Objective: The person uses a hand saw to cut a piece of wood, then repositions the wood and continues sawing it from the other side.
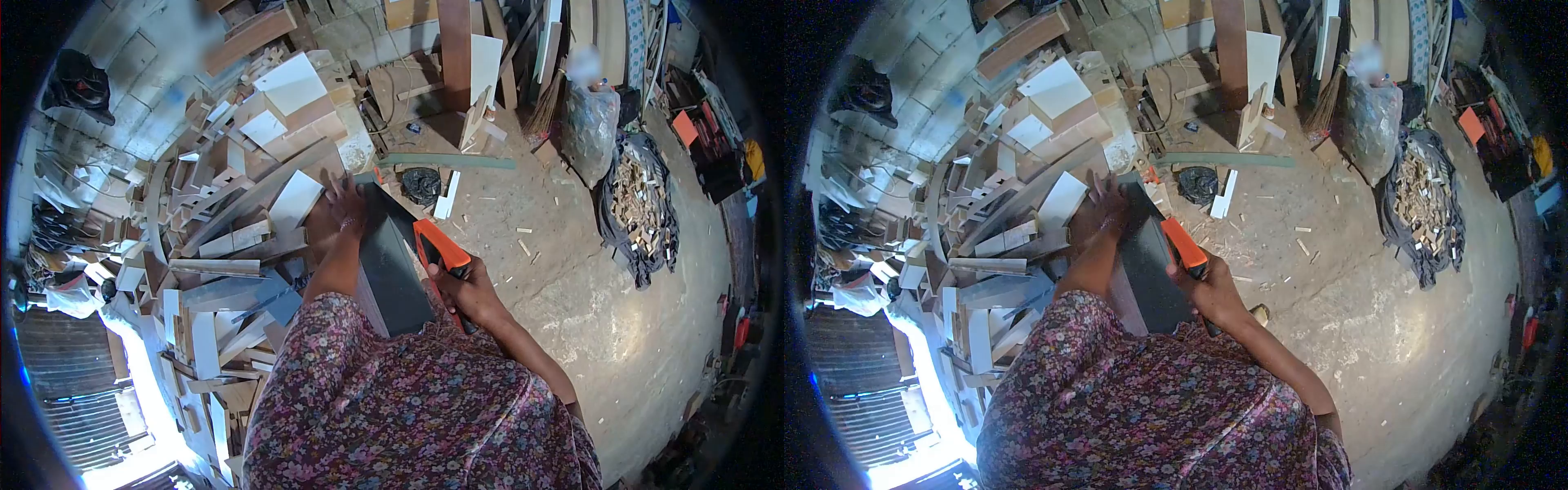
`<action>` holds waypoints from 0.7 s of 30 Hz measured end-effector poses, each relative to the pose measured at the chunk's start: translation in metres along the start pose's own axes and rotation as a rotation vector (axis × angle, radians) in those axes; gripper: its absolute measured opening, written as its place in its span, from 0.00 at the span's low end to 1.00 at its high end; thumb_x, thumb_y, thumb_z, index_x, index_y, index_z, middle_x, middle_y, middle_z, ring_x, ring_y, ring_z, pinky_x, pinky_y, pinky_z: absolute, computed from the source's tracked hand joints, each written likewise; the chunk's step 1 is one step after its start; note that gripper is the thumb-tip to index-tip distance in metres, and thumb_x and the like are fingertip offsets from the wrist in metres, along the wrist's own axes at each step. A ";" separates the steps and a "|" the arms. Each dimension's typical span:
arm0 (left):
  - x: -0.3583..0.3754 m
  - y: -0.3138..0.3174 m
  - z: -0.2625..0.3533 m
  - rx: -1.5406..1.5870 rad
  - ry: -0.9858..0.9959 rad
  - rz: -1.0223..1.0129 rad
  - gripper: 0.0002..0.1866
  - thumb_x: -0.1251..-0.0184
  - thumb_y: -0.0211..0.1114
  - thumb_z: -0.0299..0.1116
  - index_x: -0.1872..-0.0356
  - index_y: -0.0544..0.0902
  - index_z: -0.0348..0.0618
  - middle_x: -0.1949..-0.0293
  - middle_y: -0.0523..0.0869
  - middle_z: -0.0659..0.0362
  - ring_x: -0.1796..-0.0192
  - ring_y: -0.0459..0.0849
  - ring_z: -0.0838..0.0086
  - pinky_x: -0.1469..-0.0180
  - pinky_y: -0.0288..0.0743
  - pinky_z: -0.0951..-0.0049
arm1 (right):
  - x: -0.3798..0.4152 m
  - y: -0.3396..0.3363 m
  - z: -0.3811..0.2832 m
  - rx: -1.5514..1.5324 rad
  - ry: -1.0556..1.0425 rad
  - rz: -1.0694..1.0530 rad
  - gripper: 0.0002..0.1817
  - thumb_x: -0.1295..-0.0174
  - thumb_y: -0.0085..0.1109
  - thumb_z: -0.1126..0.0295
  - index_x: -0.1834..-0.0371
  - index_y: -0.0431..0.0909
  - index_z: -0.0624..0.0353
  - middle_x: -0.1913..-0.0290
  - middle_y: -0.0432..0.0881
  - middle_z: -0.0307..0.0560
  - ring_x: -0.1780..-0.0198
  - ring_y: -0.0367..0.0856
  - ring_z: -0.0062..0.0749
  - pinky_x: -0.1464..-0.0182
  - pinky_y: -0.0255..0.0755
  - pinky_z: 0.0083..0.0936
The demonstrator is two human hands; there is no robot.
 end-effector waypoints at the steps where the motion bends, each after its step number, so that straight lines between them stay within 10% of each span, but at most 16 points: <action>1: -0.007 0.009 -0.004 0.002 -0.001 -0.009 0.25 0.40 0.50 0.50 0.40 0.64 0.62 0.36 0.57 0.55 0.41 0.60 0.53 0.45 0.64 0.56 | 0.000 0.001 0.000 0.002 0.008 0.003 0.16 0.43 0.57 0.58 0.70 0.68 0.61 0.83 0.68 0.35 0.85 0.66 0.16 0.84 0.61 0.18; 21: -0.005 0.004 0.002 -0.006 -0.073 0.056 0.21 0.40 0.49 0.49 0.46 0.69 0.57 0.41 0.63 0.62 0.37 0.57 0.58 0.42 0.53 0.49 | 0.018 0.017 -0.027 0.292 -0.085 0.226 0.20 0.41 0.56 0.61 0.58 0.66 0.68 0.84 0.71 0.45 0.82 0.70 0.26 0.78 0.64 0.26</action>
Point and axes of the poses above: each hand's wrist, its own x-axis away from the middle knuckle, its own y-axis out of the palm, z = x × y, the point moved 1 cm from there along -x, towards the middle knuckle
